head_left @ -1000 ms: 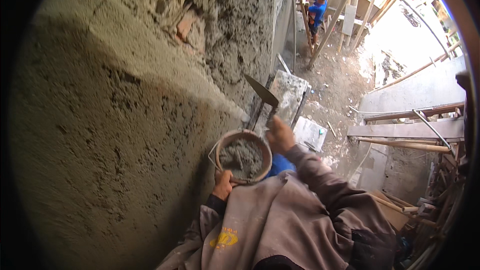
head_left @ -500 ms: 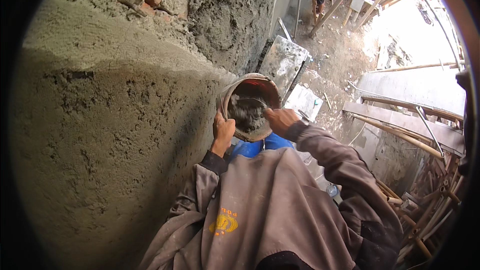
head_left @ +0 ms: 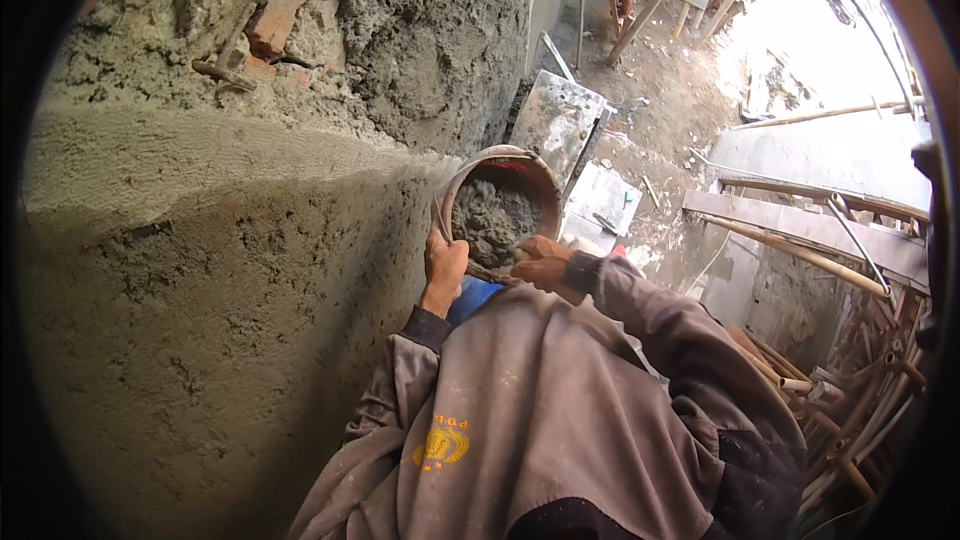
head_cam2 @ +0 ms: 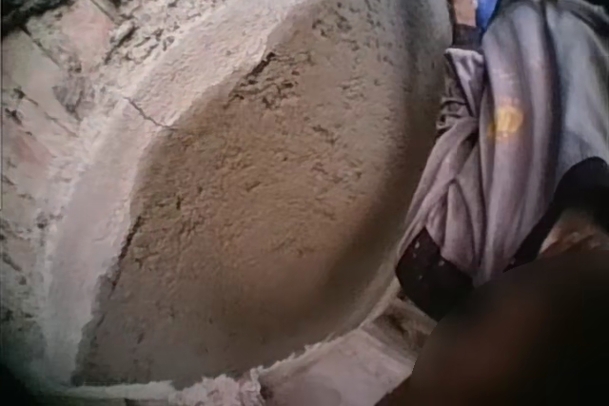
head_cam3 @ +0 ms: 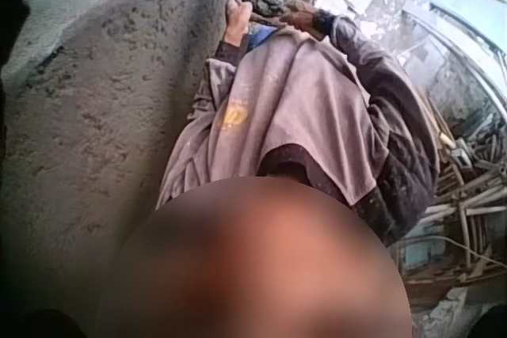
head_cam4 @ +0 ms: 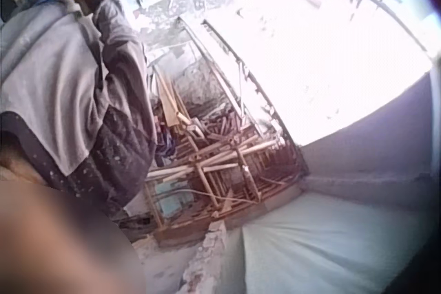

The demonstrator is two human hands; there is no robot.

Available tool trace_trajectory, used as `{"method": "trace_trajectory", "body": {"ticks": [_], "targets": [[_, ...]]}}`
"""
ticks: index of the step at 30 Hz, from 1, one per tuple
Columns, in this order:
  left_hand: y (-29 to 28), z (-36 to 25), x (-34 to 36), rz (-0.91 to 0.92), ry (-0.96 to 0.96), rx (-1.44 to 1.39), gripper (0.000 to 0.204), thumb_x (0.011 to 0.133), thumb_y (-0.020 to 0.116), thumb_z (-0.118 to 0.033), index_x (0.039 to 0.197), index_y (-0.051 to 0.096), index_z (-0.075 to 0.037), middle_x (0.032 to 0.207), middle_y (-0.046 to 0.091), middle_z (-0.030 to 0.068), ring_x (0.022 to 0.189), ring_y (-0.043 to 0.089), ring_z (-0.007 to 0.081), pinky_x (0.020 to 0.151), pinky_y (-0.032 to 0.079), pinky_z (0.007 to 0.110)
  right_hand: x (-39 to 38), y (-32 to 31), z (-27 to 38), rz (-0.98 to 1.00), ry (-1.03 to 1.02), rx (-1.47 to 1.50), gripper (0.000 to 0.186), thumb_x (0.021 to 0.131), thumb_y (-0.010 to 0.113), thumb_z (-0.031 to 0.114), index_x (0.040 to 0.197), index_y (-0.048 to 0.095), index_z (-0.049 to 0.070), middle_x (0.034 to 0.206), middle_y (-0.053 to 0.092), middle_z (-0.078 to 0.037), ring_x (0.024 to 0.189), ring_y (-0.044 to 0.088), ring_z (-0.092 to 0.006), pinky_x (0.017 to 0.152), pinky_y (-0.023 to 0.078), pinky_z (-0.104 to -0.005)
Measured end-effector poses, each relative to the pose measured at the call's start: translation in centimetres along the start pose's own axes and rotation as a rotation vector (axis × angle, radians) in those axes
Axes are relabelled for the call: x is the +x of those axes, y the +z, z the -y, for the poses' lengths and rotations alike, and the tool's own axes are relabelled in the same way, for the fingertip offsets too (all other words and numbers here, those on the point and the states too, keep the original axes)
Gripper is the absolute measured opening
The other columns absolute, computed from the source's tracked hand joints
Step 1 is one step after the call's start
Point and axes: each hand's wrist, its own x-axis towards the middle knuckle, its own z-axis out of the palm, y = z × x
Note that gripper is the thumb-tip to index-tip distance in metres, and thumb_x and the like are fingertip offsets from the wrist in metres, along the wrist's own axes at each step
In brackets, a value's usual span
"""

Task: The person scoops wet cement from a bucket using a trowel and applies it to a vertical wall, smoothing the surface. The person repeatedly refills the trowel and continues plastering the wall section.

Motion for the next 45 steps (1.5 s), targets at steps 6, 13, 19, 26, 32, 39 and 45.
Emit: {"method": "trace_trajectory", "body": {"ticks": [6, 13, 19, 26, 32, 39, 45], "targets": [[-2.8, 3.6, 1.3, -0.080, -0.031, -0.011, 0.056, 0.065, 0.051, 0.005, 0.121, 0.045, 0.002, 0.100, 0.050, 0.0102, 0.079, 0.055, 0.0188, 0.063, 0.051, 0.032, -0.5, 0.2, -0.8, -0.092, -0.221, -0.020, 0.029, 0.080, 0.064, 0.023, 0.066, 0.046, 0.006, 0.053, 0.049, -0.004, 0.043, 0.051, -0.0139, 0.036, 0.039, -0.0313], [-5.4, 4.9, 0.8, -0.106, -0.183, -0.063, 0.052, 0.069, 0.055, 0.000, 0.118, 0.036, -0.002, 0.098, 0.047, 0.0165, 0.075, 0.055, 0.0266, 0.058, 0.052, 0.043, -5.1, 3.6, 0.8, -0.227, -0.181, 0.257, 0.020, 0.084, 0.061, 0.023, 0.082, 0.055, 0.004, 0.060, 0.052, -0.002, 0.049, 0.053, -0.0112, 0.042, 0.044, -0.0272], [-6.8, 3.8, -3.5, -0.132, -0.322, -0.106, 0.042, 0.071, 0.055, -0.003, 0.110, 0.038, 0.001, 0.092, 0.045, 0.0144, 0.073, 0.055, 0.0259, 0.056, 0.052, 0.040, -11.0, 5.3, 5.7, -0.510, -0.466, 0.861, 0.015, 0.083, 0.059, 0.013, 0.094, 0.053, 0.006, 0.071, 0.054, -0.001, 0.052, 0.052, -0.0100, 0.045, 0.044, -0.0244], [-11.9, 8.5, -7.7, 0.156, 0.036, 0.053, 0.020, 0.077, 0.061, -0.008, 0.092, 0.052, 0.000, 0.101, 0.049, 0.0170, 0.078, 0.062, 0.0261, 0.070, 0.059, 0.039, -2.8, 2.9, 12.2, -1.296, -0.964, 1.010, 0.018, 0.087, 0.058, 0.006, 0.100, 0.048, 0.009, 0.071, 0.052, -0.003, 0.048, 0.051, -0.0113, 0.045, 0.046, -0.0265], [-14.7, 12.1, -8.6, 0.103, 0.067, 0.065, 0.034, 0.069, 0.065, -0.002, 0.098, 0.048, -0.004, 0.091, 0.052, 0.0153, 0.073, 0.058, 0.0267, 0.059, 0.052, 0.037, 10.2, 12.5, 19.8, -1.325, -0.570, -0.083, 0.017, 0.091, 0.053, 0.015, 0.104, 0.045, 0.007, 0.061, 0.053, -0.017, 0.052, 0.055, -0.0354, 0.048, 0.044, -0.0478], [-13.9, 10.8, -9.6, 0.020, -0.039, 0.087, 0.031, 0.069, 0.065, -0.007, 0.096, 0.051, -0.007, 0.080, 0.049, 0.0116, 0.073, 0.055, 0.0265, 0.057, 0.046, 0.041, -1.1, 11.3, 4.5, -0.972, -0.749, -0.153, 0.035, 0.080, 0.064, 0.015, 0.110, 0.050, 0.005, 0.075, 0.062, -0.019, 0.070, 0.060, -0.0428, 0.063, 0.047, -0.0501], [-9.8, 7.9, -8.0, -0.169, -0.067, 0.186, 0.072, 0.073, 0.049, -0.001, 0.143, 0.031, 0.002, 0.129, 0.048, 0.0187, 0.114, 0.051, 0.0264, 0.090, 0.046, 0.034, -4.7, 7.0, 1.2, -0.408, 0.162, -0.840, 0.021, 0.077, 0.057, 0.012, 0.096, 0.062, 0.006, 0.090, 0.067, -0.021, 0.089, 0.065, -0.0405, 0.072, 0.051, -0.0501]]}}
